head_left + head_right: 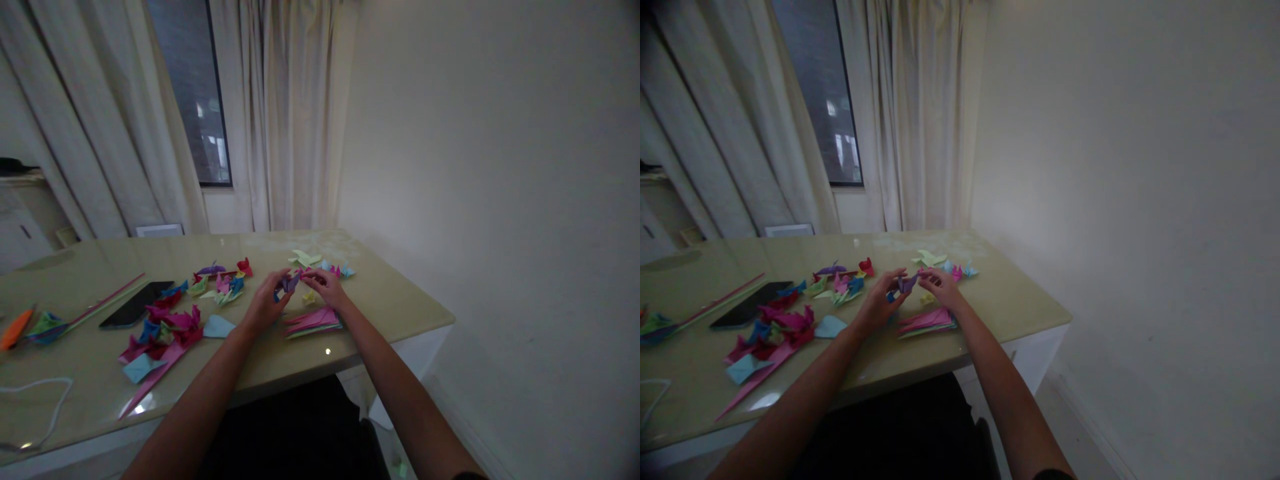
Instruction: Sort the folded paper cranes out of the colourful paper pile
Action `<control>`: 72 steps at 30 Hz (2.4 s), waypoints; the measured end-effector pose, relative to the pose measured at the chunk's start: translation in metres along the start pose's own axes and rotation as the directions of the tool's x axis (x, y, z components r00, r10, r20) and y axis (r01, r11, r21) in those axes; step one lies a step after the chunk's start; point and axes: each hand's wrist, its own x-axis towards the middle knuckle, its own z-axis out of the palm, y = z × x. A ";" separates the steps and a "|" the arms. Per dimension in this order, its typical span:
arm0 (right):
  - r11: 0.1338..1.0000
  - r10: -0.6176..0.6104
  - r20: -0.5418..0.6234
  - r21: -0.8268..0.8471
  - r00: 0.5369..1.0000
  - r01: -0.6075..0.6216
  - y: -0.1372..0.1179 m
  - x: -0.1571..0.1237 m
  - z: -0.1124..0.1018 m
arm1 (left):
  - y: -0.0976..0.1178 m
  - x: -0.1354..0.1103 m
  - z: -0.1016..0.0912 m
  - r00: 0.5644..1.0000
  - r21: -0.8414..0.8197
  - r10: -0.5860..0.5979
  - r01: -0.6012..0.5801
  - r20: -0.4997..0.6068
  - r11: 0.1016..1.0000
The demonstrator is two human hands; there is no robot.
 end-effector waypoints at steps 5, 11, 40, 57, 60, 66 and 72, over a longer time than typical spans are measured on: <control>0.991 -0.055 0.060 0.128 0.997 0.047 -0.006 0.000 0.006 | -0.001 -0.001 0.005 0.994 -0.104 0.043 -0.033 0.096 0.994; 0.975 -0.016 -0.034 0.221 0.999 0.023 0.001 0.001 -0.002 | 0.001 -0.002 0.002 0.996 0.108 0.001 -0.011 0.093 0.994; 0.971 -0.038 -0.240 -0.237 0.970 -0.020 0.028 0.000 -0.024 | 0.000 -0.004 -0.024 0.861 0.810 -0.506 0.257 0.056 0.527; 0.923 -0.084 -0.291 -0.383 0.953 -0.035 0.026 -0.003 -0.028 | 0.004 0.000 -0.025 0.815 0.805 -0.576 0.301 0.061 0.510; 0.914 -0.063 -0.214 -0.404 0.975 -0.030 0.029 -0.003 -0.026 | 0.003 0.000 -0.025 0.822 0.800 -0.567 0.304 0.054 0.518; 0.891 -0.022 -0.182 -0.449 0.983 -0.063 0.035 -0.004 -0.026 | 0.002 0.001 -0.024 0.848 0.763 -0.528 0.320 0.033 0.562; 0.893 -0.034 -0.255 -0.442 0.966 -0.086 0.033 -0.004 -0.028 | -0.001 0.003 -0.025 0.906 0.642 -0.423 0.341 -0.027 0.687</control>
